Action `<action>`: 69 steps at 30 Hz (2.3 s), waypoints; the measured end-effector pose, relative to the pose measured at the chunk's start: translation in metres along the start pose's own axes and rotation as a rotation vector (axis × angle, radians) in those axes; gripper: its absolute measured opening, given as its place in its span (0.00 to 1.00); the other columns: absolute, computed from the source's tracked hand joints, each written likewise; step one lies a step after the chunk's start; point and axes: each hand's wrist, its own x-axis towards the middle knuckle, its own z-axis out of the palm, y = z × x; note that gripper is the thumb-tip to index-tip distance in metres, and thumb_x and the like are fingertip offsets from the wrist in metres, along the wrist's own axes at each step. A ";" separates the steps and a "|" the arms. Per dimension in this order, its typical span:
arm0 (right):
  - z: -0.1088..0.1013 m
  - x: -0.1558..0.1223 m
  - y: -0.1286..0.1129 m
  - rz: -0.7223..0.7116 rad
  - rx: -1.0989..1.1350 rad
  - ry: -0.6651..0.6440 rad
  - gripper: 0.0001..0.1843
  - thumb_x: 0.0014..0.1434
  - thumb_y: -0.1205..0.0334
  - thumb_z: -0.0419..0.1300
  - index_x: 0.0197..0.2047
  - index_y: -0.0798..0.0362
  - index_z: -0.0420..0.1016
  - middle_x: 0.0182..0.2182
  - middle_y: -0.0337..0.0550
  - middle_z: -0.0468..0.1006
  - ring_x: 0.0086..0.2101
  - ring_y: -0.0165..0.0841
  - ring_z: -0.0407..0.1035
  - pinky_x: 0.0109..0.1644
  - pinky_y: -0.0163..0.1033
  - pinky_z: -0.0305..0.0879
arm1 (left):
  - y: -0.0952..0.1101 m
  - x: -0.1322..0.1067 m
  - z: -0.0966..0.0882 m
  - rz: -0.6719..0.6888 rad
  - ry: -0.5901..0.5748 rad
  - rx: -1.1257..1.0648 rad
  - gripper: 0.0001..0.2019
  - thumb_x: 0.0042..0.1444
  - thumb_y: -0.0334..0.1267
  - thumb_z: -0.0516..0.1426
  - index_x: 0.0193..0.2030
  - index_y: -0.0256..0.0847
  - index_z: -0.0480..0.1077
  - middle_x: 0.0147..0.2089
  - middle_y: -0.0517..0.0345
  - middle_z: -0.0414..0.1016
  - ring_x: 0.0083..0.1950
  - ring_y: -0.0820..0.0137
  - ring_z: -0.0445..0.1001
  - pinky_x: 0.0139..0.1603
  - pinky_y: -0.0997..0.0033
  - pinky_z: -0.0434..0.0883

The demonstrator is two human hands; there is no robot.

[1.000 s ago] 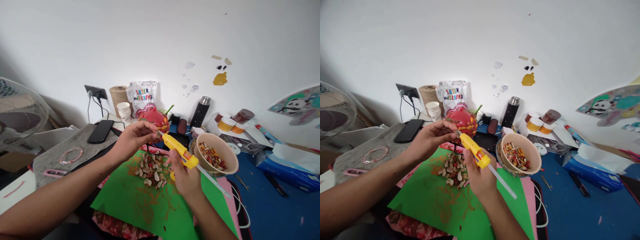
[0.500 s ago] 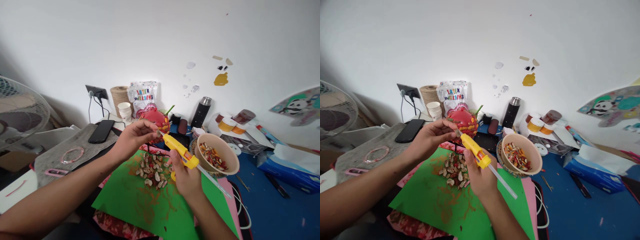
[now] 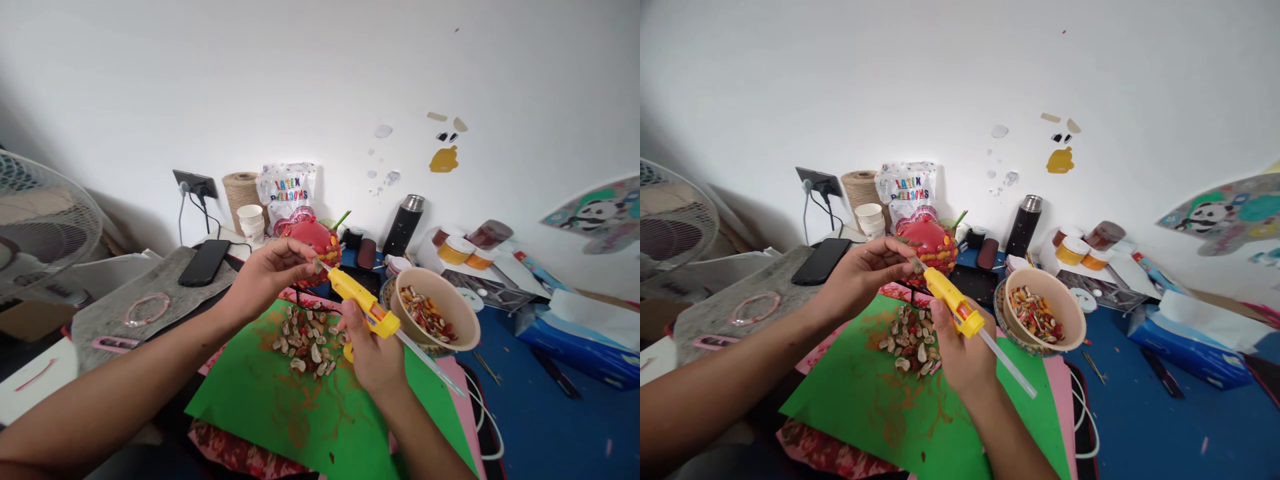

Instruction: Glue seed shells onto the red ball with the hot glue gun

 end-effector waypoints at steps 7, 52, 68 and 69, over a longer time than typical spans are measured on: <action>-0.001 0.001 -0.005 0.017 -0.010 -0.017 0.35 0.71 0.29 0.58 0.25 0.49 0.72 0.18 0.36 0.68 0.19 0.30 0.61 0.22 0.36 0.60 | 0.000 0.000 -0.001 0.025 0.001 0.026 0.13 0.57 0.37 0.76 0.48 0.42 0.86 0.42 0.55 0.87 0.43 0.70 0.85 0.47 0.74 0.83; -0.002 0.001 -0.007 0.045 -0.042 -0.026 0.36 0.71 0.27 0.56 0.25 0.48 0.73 0.19 0.37 0.68 0.21 0.32 0.63 0.23 0.37 0.61 | 0.008 -0.003 -0.001 0.029 0.059 0.099 0.11 0.56 0.37 0.76 0.43 0.40 0.84 0.43 0.53 0.87 0.43 0.67 0.85 0.47 0.70 0.83; -0.002 0.001 -0.007 0.042 -0.020 -0.034 0.36 0.71 0.27 0.56 0.25 0.48 0.70 0.18 0.35 0.65 0.20 0.31 0.60 0.22 0.36 0.59 | 0.011 -0.004 0.001 0.061 0.066 0.115 0.10 0.56 0.35 0.75 0.43 0.41 0.83 0.44 0.54 0.87 0.43 0.68 0.85 0.47 0.71 0.83; -0.002 0.000 -0.007 0.046 -0.017 -0.039 0.35 0.71 0.27 0.57 0.25 0.48 0.70 0.18 0.35 0.65 0.20 0.31 0.60 0.22 0.36 0.58 | 0.011 -0.004 0.001 0.061 0.066 0.113 0.10 0.56 0.35 0.75 0.43 0.41 0.83 0.44 0.54 0.87 0.43 0.68 0.85 0.47 0.71 0.83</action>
